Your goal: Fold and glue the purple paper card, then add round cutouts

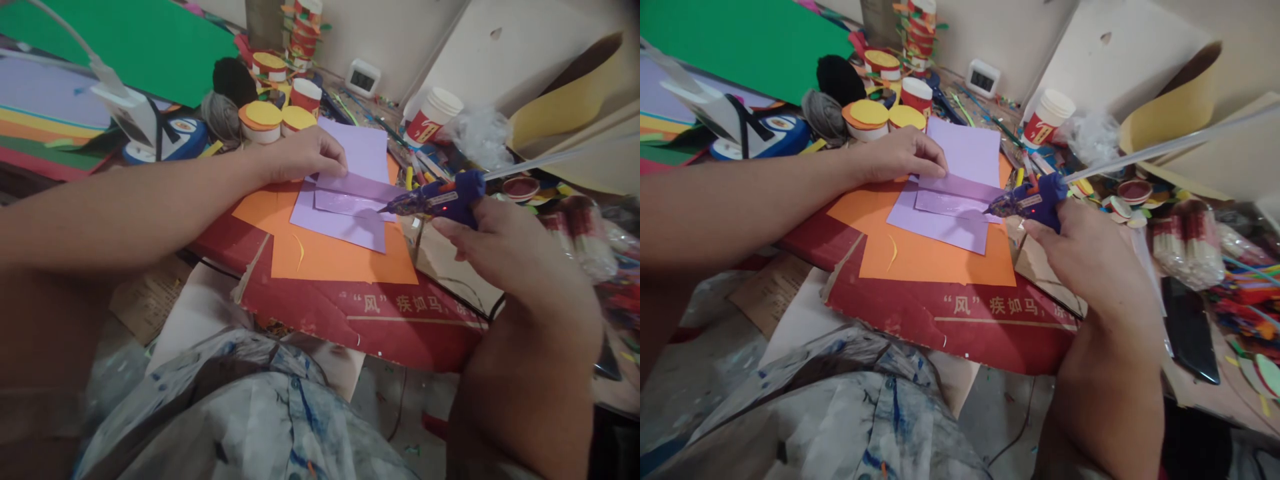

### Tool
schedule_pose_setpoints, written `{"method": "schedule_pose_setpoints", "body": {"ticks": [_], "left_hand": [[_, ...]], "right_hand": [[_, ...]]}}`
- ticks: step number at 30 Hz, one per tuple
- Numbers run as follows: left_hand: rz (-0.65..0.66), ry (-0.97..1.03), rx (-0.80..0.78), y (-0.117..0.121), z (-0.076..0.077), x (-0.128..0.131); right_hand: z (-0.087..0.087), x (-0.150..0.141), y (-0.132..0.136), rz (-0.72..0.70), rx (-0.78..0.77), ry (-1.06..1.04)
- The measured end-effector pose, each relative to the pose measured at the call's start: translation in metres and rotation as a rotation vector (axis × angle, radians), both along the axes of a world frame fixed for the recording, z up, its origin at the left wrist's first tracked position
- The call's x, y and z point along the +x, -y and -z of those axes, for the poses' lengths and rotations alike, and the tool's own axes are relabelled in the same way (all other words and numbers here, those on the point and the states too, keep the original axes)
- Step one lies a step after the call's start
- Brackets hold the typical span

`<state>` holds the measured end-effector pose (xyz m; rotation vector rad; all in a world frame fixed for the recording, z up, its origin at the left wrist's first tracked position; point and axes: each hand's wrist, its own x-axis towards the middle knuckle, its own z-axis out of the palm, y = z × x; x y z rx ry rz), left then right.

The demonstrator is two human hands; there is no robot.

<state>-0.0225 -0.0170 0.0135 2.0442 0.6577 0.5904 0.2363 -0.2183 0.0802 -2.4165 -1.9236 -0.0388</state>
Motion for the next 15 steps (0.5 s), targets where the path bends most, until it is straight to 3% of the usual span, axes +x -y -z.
{"method": "schedule_pose_setpoints", "body": {"ticks": [3, 9, 15], "left_hand": [[0.005, -0.006, 0.0, 0.001, -0.001, 0.0], [-0.002, -0.008, -0.011, 0.0, 0.0, 0.001], [-0.008, -0.006, -0.033, 0.001, -0.001, 0.0]], "right_hand": [[-0.004, -0.006, -0.001, 0.085, -0.053, -0.06], [-0.008, -0.04, -0.008, 0.07, -0.059, -0.205], [-0.015, -0.013, -0.003, 0.149, -0.085, -0.126]]}}
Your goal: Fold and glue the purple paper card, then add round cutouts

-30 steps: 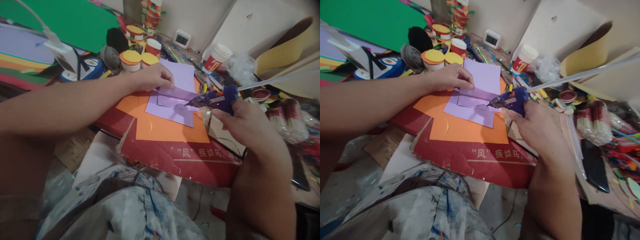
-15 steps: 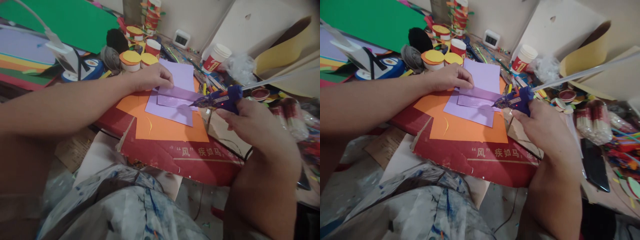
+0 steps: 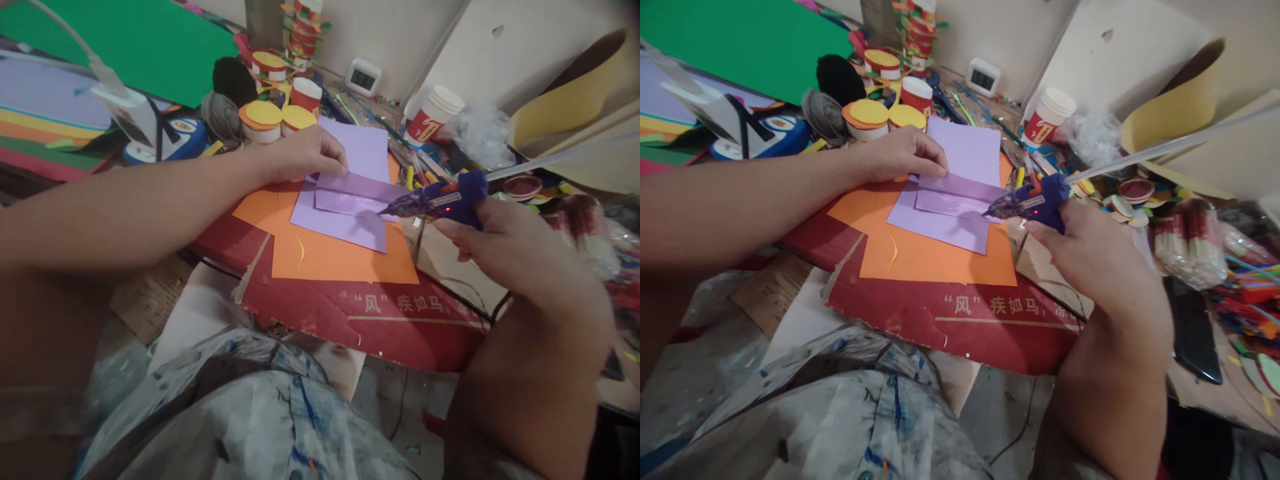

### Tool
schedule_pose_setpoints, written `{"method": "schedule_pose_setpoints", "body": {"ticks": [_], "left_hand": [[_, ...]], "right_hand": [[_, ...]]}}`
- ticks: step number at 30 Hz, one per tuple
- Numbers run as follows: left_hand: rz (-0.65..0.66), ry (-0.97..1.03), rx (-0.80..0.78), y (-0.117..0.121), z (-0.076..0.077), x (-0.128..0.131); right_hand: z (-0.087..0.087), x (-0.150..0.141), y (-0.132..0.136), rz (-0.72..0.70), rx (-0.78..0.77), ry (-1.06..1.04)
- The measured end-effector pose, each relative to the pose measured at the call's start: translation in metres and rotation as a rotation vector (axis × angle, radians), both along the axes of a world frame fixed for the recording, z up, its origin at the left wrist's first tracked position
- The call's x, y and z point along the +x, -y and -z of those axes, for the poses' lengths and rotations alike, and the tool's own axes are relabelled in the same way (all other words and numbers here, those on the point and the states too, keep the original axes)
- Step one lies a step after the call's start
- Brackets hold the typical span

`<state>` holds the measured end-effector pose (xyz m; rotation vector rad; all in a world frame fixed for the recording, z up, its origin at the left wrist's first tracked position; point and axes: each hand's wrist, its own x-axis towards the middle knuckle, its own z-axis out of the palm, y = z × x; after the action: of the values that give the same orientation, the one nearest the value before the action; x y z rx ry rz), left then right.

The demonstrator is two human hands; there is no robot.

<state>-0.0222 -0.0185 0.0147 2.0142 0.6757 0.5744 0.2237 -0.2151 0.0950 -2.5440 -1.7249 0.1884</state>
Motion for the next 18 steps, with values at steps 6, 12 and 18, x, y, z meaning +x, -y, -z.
{"method": "schedule_pose_setpoints", "body": {"ticks": [6, 12, 18], "left_hand": [[0.002, -0.006, 0.004, 0.001, -0.001, 0.0], [0.002, -0.001, 0.01, 0.002, -0.001, 0.001], [0.016, 0.034, 0.015, 0.005, -0.002, 0.002]], "right_hand": [[-0.009, 0.002, 0.001, 0.106, -0.047, 0.057], [0.008, -0.008, 0.0, -0.083, 0.023, 0.045], [0.01, -0.033, -0.001, -0.133, 0.076, -0.071]]}}
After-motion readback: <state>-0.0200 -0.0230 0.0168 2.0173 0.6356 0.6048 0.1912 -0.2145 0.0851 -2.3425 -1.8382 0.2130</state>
